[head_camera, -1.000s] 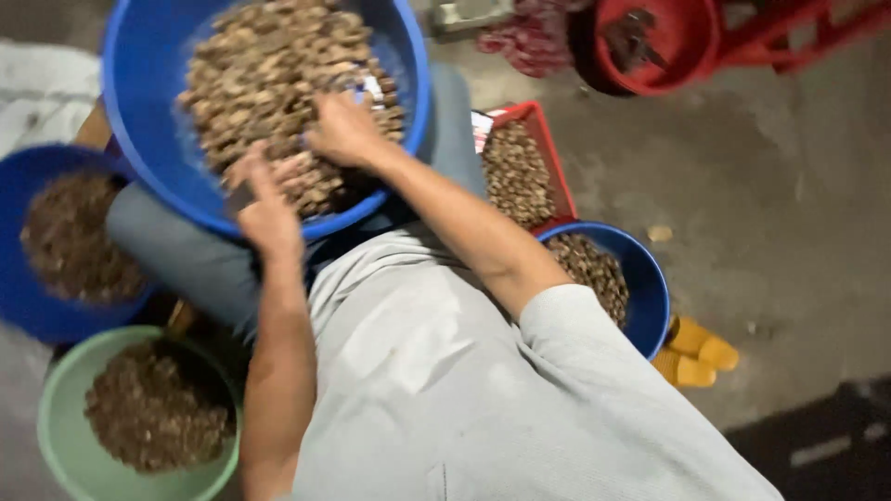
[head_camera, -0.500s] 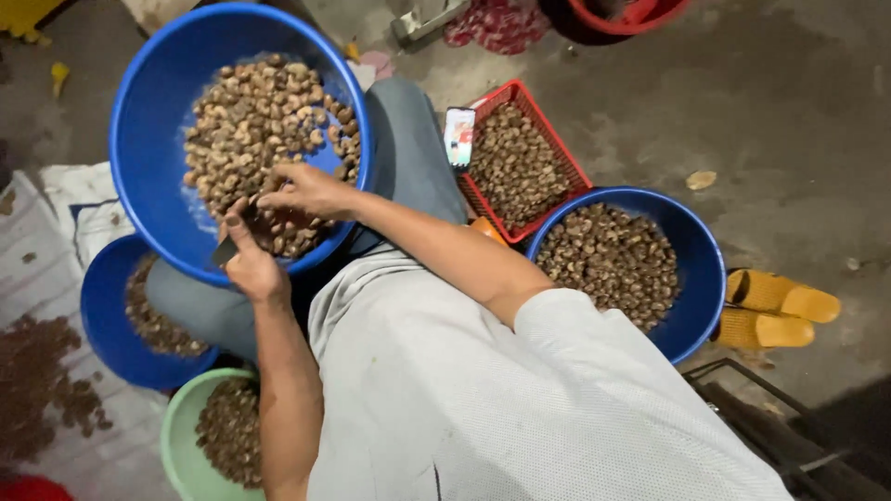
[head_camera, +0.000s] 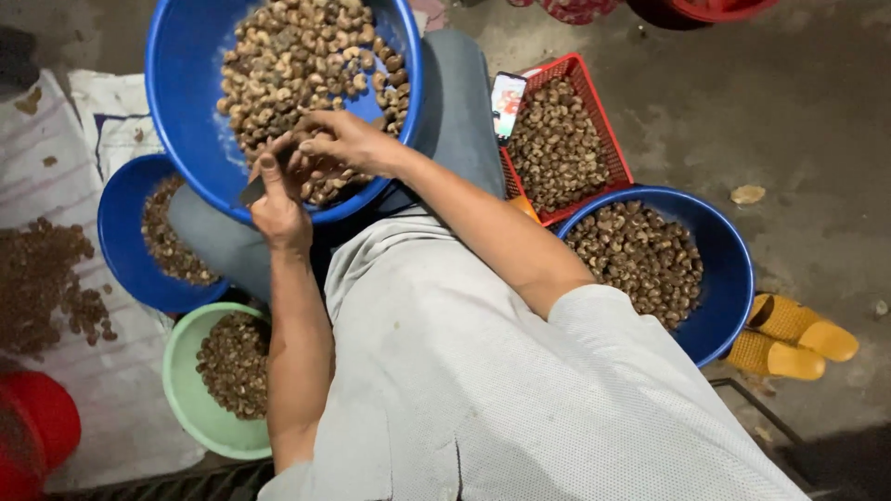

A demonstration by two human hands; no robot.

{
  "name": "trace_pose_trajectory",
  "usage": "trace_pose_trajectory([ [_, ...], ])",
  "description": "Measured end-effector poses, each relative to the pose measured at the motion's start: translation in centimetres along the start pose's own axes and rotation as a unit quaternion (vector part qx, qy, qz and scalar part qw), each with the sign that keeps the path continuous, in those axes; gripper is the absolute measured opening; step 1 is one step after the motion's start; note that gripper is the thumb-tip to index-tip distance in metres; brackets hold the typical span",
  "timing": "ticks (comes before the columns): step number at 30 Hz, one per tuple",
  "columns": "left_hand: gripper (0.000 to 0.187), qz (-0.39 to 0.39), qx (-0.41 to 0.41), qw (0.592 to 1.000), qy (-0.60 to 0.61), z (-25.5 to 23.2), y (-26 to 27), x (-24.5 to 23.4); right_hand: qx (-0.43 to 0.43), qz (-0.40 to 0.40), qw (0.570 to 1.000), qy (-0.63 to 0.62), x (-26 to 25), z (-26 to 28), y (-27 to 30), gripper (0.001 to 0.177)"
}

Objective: A person manually peels or shells cashew nuts using a small knife while sitting on the floor.

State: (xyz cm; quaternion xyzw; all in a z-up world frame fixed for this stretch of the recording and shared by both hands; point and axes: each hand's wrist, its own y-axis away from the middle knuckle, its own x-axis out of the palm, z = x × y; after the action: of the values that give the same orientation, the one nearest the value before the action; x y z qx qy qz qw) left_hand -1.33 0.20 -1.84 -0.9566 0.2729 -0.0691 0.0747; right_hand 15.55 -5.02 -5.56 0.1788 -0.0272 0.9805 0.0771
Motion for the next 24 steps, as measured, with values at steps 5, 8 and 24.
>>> trace_pose_trajectory([
  [5, 0.043, 0.001, -0.006, 1.000, -0.010, -2.0, 0.2, 0.8, -0.015, -0.001, 1.000, 0.022, 0.0, -0.4, 0.3, 0.032],
  [8, 0.049, 0.003, -0.058, 0.998, 0.023, -3.8, 0.3, 1.1, -0.010, -0.015, 0.998, 0.057, 1.4, 3.3, 1.9, 0.031],
  [24, 0.055, 0.019, -0.073, 0.997, 0.002, -3.0, 0.1, 0.3, 0.001, -0.055, 0.992, 0.113, 2.0, 5.2, 2.8, 0.023],
])
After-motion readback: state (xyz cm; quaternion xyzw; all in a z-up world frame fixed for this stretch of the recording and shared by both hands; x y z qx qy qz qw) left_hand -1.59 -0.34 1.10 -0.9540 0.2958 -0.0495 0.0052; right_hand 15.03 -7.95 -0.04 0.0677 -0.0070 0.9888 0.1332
